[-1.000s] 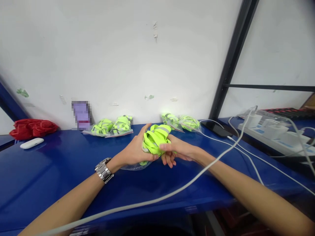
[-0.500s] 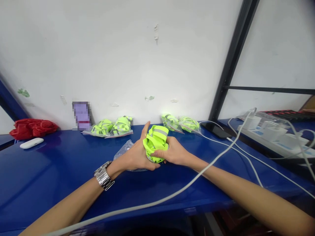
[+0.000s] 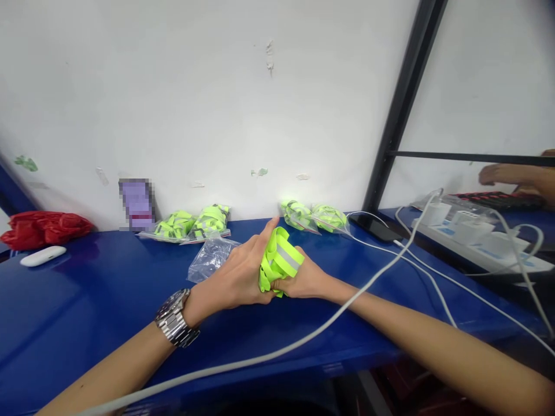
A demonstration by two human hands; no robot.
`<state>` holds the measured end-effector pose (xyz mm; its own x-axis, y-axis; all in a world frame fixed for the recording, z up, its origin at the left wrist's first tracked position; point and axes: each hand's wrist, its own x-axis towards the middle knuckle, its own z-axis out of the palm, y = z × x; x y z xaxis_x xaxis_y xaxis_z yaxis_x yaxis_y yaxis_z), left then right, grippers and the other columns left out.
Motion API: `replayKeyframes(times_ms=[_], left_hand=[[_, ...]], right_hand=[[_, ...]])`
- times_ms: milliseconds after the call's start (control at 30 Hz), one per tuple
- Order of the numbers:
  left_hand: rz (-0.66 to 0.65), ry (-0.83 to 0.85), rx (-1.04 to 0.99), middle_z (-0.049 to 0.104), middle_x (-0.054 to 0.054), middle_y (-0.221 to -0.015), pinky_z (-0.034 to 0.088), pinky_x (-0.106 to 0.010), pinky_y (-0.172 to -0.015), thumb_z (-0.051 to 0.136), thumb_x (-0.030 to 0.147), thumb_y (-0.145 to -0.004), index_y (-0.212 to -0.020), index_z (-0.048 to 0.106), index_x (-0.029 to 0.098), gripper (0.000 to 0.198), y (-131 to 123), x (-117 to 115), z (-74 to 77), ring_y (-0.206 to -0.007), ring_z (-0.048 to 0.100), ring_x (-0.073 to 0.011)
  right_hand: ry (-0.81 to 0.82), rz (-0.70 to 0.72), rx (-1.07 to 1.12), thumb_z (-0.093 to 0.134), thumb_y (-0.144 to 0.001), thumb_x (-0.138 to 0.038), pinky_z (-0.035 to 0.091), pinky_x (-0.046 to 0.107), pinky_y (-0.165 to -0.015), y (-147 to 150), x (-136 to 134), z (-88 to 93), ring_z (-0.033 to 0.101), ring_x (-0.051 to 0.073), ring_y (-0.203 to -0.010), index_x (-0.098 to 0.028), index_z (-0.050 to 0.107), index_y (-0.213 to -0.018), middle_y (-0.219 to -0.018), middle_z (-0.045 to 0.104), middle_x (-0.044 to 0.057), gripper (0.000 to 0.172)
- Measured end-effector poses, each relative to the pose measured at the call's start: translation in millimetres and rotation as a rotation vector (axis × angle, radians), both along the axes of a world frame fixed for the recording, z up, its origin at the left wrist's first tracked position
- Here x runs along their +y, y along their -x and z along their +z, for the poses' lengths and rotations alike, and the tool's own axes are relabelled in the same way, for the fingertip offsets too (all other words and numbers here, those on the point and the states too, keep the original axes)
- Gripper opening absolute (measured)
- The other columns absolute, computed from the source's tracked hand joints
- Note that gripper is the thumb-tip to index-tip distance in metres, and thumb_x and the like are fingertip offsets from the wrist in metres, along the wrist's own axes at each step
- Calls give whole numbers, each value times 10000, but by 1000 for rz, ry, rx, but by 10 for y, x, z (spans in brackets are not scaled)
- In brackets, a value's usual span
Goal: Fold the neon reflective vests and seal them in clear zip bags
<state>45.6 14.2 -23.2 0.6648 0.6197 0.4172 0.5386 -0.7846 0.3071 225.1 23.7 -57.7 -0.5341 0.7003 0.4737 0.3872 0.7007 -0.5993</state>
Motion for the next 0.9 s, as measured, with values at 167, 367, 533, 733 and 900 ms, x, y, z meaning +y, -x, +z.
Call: replayKeyframes(times_ms=[167,367,533,733,900], left_hand=[[-43,35,5,429,-160,-1337,446,-455,-895,759,285,-590,-1485,-103,249,1243,85,-9,-40,-1104,519,-325],[-56,-99,114,412,-173,-1355,403,-483,-920,718,203,-621,-1479,-127,262,1205,80,-58,-19,-1161,457,-342],[-58,-182,92,477,-138,-1276,391,-478,-906,730,175,-583,-1480,-101,268,1226,-15,-65,-60,-1076,491,-321],[-4,-91,6,400,-175,-1323,376,-523,-941,823,351,-544,-1467,-174,229,1364,-52,-115,-18,-1124,461,-353],[-43,200,217,478,-141,-1243,476,-363,-697,779,253,-526,-1485,-102,270,1302,122,-127,185,-817,603,-249]], right_hand=[[-19,-42,-139,654,-646,-191,374,232,-508,31,-65,80,497,113,-515,-184,508,-613,-570,572,-32,151],[35,-102,-102,693,-656,-312,399,247,-501,90,-92,14,547,147,-542,-192,547,-660,-608,609,1,189],[72,-304,-264,743,-581,-276,411,286,-522,171,-104,-2,575,198,-574,-191,550,-638,-606,600,35,218],[21,-194,-167,759,-598,-353,454,302,-628,34,-23,-53,586,199,-686,-188,573,-707,-702,614,25,271],[223,25,127,797,-547,-263,497,283,-688,-18,-43,14,596,173,-749,-170,600,-797,-808,647,5,332]])
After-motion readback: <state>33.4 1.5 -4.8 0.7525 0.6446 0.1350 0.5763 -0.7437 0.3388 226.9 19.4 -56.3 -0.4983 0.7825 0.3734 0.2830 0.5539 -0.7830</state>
